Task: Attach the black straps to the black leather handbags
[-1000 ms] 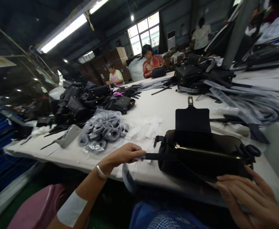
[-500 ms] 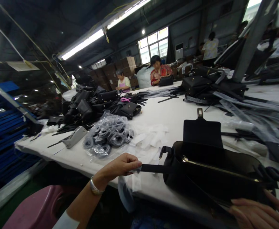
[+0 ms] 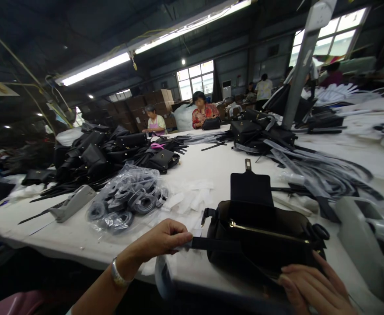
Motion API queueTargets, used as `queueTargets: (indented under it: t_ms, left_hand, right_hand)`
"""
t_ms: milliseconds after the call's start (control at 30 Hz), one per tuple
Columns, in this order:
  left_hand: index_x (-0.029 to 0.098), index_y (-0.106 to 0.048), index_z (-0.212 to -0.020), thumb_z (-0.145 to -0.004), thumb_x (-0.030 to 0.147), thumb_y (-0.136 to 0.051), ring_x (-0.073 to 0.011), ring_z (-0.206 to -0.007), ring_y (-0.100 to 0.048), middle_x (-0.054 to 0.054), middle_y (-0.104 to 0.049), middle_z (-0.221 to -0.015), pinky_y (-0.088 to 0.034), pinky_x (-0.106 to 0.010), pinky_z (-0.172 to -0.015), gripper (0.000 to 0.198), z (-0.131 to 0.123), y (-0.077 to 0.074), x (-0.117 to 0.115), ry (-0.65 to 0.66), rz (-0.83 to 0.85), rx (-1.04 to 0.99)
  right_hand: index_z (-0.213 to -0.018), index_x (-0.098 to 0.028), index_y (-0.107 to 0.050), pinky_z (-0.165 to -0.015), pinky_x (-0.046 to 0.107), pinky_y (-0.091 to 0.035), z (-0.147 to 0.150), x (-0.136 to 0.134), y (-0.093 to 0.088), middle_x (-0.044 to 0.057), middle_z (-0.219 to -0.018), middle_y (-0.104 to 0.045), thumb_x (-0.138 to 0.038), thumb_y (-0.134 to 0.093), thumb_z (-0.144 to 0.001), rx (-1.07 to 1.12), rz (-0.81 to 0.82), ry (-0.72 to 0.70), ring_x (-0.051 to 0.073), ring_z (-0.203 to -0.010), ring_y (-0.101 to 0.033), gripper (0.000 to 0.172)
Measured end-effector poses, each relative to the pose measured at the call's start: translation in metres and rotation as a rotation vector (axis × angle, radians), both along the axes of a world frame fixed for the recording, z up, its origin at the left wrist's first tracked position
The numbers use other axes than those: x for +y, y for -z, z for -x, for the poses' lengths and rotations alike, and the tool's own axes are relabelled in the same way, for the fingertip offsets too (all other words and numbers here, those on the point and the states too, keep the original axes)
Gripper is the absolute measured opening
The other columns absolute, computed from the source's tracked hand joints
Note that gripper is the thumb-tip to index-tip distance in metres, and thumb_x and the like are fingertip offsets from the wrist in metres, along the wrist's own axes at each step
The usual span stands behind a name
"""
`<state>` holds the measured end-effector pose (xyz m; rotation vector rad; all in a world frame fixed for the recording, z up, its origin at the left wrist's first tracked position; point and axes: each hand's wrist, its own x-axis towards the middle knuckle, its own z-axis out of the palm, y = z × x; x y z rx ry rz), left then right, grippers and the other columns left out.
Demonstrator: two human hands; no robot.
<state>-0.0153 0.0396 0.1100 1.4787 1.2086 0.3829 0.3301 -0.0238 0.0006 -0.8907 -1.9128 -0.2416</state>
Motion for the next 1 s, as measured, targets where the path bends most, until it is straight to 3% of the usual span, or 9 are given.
queueTargets:
  t_ms: [133, 333, 500, 700, 867, 1000]
  left_hand:
    - [0.016, -0.050, -0.063, -0.086, 0.056, -0.064, -0.0054, -0.045, -0.026, 0.008, -0.036, -0.051, -0.018, -0.020, -0.043, 0.049, -0.017, -0.002, 0.005, 0.061, 0.015, -0.022]
    - [0.016, -0.048, -0.063, -0.086, 0.056, -0.065, -0.0060, -0.049, -0.029, 0.008, -0.034, -0.055, -0.021, -0.019, -0.045, 0.049, -0.040, 0.000, 0.009, 0.145, 0.072, -0.023]
    - [0.018, -0.042, -0.062, -0.085, 0.056, -0.066, -0.0056, -0.049, -0.026, 0.009, -0.030, -0.055, -0.021, -0.019, -0.046, 0.051, -0.057, 0.006, 0.007, 0.192, 0.147, -0.040]
    - [0.020, -0.034, -0.059, -0.081, 0.064, -0.066, -0.0051, -0.046, -0.022, 0.011, -0.026, -0.052, -0.019, -0.021, -0.045, 0.059, -0.063, 0.007, 0.008, 0.184, 0.174, -0.047]
    - [0.017, -0.048, -0.064, -0.088, 0.065, -0.056, -0.0061, -0.045, -0.036, 0.007, -0.043, -0.052, -0.028, -0.018, -0.044, 0.054, -0.065, 0.005, 0.009, 0.296, 0.099, 0.079]
    - [0.016, -0.063, -0.088, -0.094, 0.055, -0.055, -0.0066, -0.046, -0.046, 0.003, -0.057, -0.063, -0.035, -0.016, -0.043, 0.041, -0.086, -0.006, 0.011, 0.478, 0.085, 0.121]
  right_hand:
    - [-0.094, -0.024, -0.068, -0.124, 0.028, -0.013, 0.007, -0.007, -0.005, -0.003, -0.081, -0.075, -0.025, -0.058, -0.091, 0.060, 0.128, 0.054, 0.017, -0.074, -0.072, 0.011]
    - [-0.103, -0.027, -0.068, -0.121, 0.037, -0.015, 0.018, -0.016, -0.001, -0.004, -0.092, -0.075, -0.032, -0.057, -0.095, 0.162, 0.389, 0.154, 0.018, -0.089, -0.070, 0.014]
    - [-0.086, -0.025, -0.065, -0.120, 0.041, -0.017, 0.027, -0.017, -0.008, -0.003, -0.084, -0.073, -0.030, -0.058, -0.094, 0.250, 0.431, 0.153, 0.017, -0.082, -0.069, 0.012]
    - [-0.079, -0.024, -0.061, -0.119, 0.042, -0.019, 0.030, -0.016, -0.015, -0.004, -0.079, -0.070, -0.028, -0.058, -0.094, 0.293, 0.445, 0.157, 0.016, -0.079, -0.068, 0.016]
    - [-0.080, -0.025, -0.061, -0.118, 0.042, -0.019, 0.031, -0.014, -0.013, -0.004, -0.077, -0.069, -0.029, -0.058, -0.093, 0.261, 0.423, 0.154, 0.016, -0.078, -0.068, 0.015]
    - [-0.082, -0.025, -0.063, -0.119, 0.042, -0.016, 0.033, -0.012, -0.013, -0.004, -0.077, -0.070, -0.027, -0.058, -0.094, 0.238, 0.388, 0.146, 0.016, -0.079, -0.068, 0.013]
